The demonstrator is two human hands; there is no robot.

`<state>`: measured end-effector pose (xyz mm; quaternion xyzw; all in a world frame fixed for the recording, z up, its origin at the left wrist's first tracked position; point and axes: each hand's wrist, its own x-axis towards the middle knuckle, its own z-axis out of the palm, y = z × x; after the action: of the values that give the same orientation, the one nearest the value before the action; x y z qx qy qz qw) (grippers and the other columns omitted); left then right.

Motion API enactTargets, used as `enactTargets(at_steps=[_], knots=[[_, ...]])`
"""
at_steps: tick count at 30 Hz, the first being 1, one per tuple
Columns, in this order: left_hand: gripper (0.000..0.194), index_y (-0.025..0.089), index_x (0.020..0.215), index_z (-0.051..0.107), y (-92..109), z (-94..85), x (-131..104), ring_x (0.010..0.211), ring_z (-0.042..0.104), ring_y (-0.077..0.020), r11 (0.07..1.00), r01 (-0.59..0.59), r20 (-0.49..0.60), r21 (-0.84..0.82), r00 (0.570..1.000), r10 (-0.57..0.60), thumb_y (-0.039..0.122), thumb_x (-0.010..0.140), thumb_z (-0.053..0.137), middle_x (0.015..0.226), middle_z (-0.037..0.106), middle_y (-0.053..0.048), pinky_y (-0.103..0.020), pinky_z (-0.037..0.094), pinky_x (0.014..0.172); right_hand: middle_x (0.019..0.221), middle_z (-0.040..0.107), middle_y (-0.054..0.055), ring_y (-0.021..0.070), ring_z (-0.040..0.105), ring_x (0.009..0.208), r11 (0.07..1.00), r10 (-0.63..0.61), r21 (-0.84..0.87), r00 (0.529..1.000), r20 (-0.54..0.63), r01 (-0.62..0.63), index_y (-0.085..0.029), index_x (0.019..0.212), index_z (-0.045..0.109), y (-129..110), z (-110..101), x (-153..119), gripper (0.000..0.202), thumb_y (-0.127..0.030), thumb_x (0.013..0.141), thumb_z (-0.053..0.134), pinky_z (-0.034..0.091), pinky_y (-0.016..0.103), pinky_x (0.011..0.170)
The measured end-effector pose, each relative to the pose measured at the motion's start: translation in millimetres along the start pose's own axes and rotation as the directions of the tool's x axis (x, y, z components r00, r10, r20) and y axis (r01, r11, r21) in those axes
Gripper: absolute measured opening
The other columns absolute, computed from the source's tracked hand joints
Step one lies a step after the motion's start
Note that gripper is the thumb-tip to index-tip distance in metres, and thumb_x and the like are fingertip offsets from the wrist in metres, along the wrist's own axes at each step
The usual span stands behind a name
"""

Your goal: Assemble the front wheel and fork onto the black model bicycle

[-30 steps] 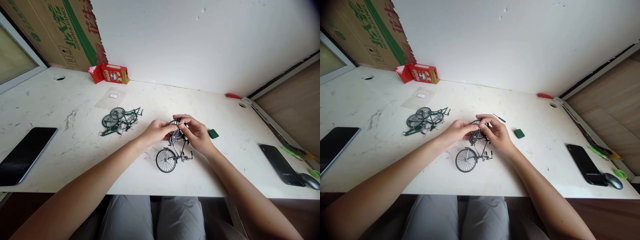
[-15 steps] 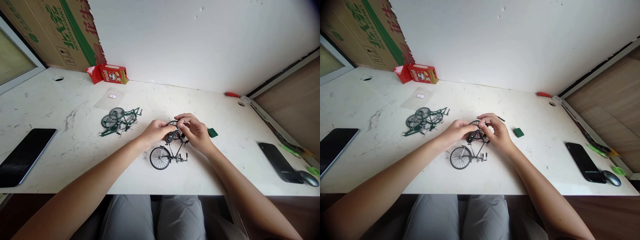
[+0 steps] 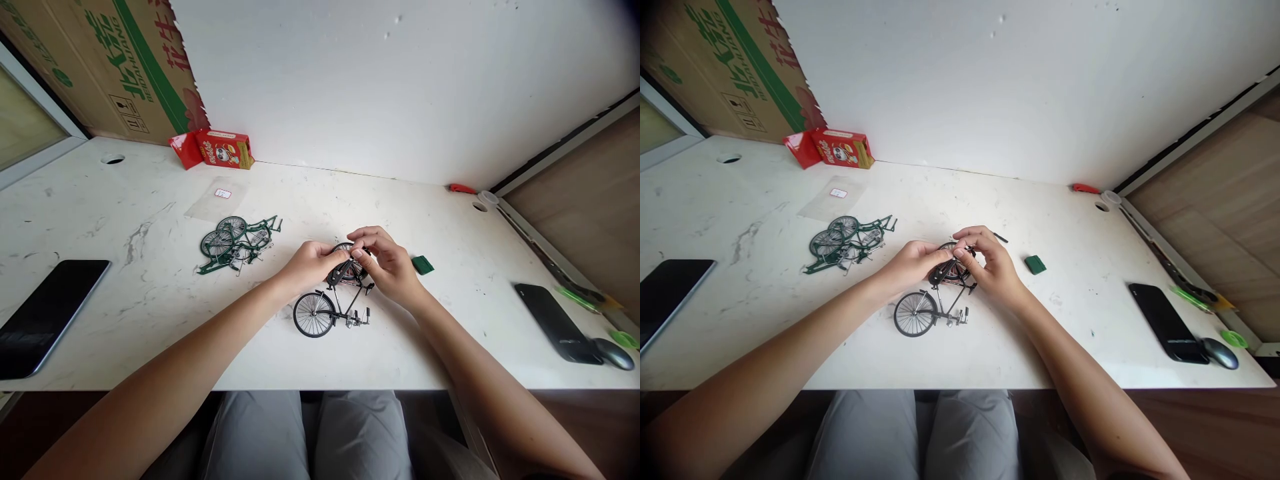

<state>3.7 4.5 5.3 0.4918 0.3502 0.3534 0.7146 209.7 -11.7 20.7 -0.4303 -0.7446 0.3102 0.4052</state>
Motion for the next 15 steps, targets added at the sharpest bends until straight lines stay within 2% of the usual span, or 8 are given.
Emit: enactTargets(at_steps=[7, 15], knots=[[0.035, 0.012, 0.089, 0.077, 0.1, 1.5, 0.9, 0.072, 0.067, -0.0167, 0.999, 0.035, -0.009, -0.042, 0.999, -0.035, 0.046, 0.093, 0.074, 0.08, 0.07, -0.007, -0.035, 0.061, 0.07, 0.129, 0.065, 0.008, 0.0283, 0.062, 0.129, 1.0, 0.004, 0.005, 1.0, 0.015, -0.004, -0.031, 0.103, 0.072, 2.6, -1.0, 1.2, 0.012, -0.042, 0.103, 0.067, 0.055, 0.053, 0.109], [0.035, 0.012, 0.088, 0.076, 2.4, 2.1, 0.9, 0.071, 0.066, -0.0155, 0.998, 0.053, -0.001, -0.041, 0.999, -0.053, 0.047, 0.091, 0.077, 0.08, 0.069, -0.008, -0.033, 0.06, 0.068, 0.128, 0.065, 0.008, 0.0275, 0.061, 0.129, 1.0, -0.005, 0.003, 1.0, 0.007, 0.005, -0.032, 0.102, 0.072, 1.7, -1.0, 1.5, 0.011, -0.041, 0.103, 0.067, 0.054, 0.052, 0.109]])
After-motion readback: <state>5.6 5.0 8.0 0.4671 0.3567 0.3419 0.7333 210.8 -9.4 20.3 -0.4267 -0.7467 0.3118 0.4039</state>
